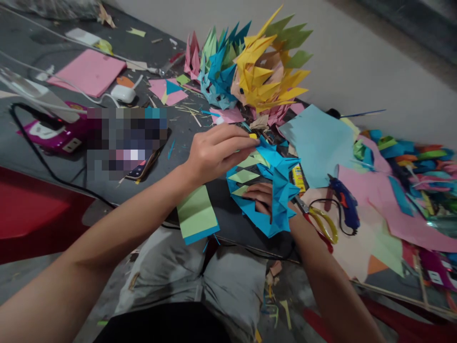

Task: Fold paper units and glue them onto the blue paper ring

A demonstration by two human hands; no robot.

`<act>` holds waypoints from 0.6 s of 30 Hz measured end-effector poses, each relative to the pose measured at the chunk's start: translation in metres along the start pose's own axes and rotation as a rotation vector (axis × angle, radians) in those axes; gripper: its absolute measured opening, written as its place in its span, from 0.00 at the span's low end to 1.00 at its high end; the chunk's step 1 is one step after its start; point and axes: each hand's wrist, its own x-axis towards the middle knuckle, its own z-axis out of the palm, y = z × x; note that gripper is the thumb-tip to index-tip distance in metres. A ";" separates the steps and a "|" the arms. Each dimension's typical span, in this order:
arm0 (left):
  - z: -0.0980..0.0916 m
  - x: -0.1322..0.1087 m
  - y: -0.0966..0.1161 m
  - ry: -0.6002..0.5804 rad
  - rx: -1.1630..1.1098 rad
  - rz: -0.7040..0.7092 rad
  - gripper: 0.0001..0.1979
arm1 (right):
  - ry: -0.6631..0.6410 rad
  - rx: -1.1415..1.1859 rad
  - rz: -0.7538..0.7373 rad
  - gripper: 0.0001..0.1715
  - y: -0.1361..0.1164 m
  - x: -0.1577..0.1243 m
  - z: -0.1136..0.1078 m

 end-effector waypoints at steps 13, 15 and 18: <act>0.000 -0.001 0.000 0.015 -0.022 0.057 0.06 | 0.327 -0.483 0.685 0.22 0.044 -0.017 -0.051; 0.000 -0.001 0.000 0.021 -0.024 0.059 0.06 | 0.191 -0.528 0.718 0.21 0.054 -0.014 -0.054; 0.000 0.000 0.000 0.052 -0.032 0.074 0.05 | 0.239 -0.577 0.661 0.21 0.053 -0.016 -0.056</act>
